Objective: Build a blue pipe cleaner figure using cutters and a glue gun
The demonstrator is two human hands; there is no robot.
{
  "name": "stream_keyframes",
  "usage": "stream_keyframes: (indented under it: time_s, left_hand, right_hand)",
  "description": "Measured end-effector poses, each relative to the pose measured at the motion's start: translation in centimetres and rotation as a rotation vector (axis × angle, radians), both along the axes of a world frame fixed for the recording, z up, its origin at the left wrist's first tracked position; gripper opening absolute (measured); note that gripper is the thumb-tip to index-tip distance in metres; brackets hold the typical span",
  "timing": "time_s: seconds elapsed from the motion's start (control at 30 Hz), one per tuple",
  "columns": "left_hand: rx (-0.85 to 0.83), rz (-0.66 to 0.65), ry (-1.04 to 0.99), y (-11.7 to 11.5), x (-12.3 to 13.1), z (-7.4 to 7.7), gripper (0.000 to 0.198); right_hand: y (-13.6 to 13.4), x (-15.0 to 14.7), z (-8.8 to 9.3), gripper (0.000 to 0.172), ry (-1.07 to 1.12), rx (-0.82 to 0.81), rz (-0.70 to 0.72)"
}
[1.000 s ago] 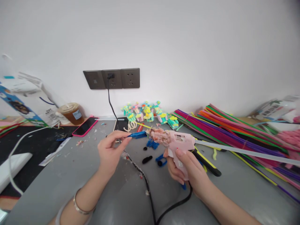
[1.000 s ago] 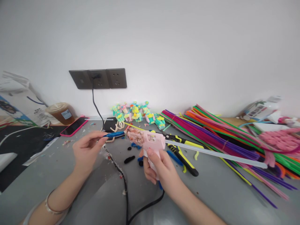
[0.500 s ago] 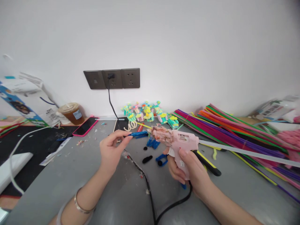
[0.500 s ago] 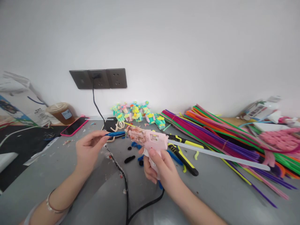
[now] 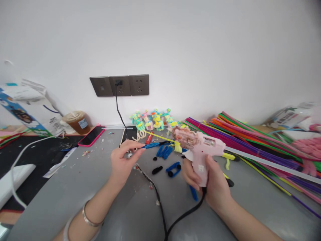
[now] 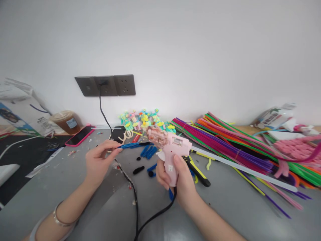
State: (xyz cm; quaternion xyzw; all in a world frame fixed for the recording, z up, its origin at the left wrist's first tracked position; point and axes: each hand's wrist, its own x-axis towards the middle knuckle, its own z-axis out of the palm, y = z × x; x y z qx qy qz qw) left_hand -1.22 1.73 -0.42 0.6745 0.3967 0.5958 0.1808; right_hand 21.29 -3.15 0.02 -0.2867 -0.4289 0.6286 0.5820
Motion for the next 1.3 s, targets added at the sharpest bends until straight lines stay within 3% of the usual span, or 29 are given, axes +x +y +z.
stream_keyframes:
  time_s: [0.17,0.37,0.53,0.7,0.87,1.0,1.13,1.2,1.3]
  left_hand:
    - [0.051,-0.008,0.050,0.0,0.1,-0.2,0.004]
    - [0.156,-0.023,0.152,-0.7,0.3,0.0,0.006]
    - [0.095,0.197,-0.033,0.2,-0.8,0.2,0.007]
    - [-0.122,0.263,-0.356,1.9,-2.0,0.3,0.017]
    - [-0.124,0.230,-0.610,2.1,-2.1,0.8,0.021]
    - [-0.088,0.288,-0.559,2.1,-2.5,1.4,0.021]
    - [-0.077,0.350,-0.426,2.6,-3.4,1.4,0.020]
    - [-0.068,0.362,-0.434,2.8,-3.7,1.4,0.019]
    - [-0.054,0.367,-0.534,3.0,-3.8,1.5,0.020]
  right_hand:
    - [0.8,-0.5,1.8,0.043,0.034,0.055,-0.140]
    - [1.1,-2.4,5.0,0.037,-0.072,0.038,-0.057]
    - [0.9,-3.7,6.3,0.034,-0.088,0.066,-0.103]
    - [0.5,-3.6,5.7,0.032,-0.064,0.103,-0.236]
    - [1.6,-3.0,4.3,0.038,-0.034,0.024,-0.274]
    - [2.5,-2.7,3.3,0.039,0.006,-0.027,-0.313]
    - [2.6,-2.4,2.8,0.037,0.059,0.043,-0.384]
    - [2.6,-2.4,2.8,0.036,0.059,0.107,-0.403]
    - [2.4,-2.6,2.6,0.034,-0.019,0.143,-0.323]
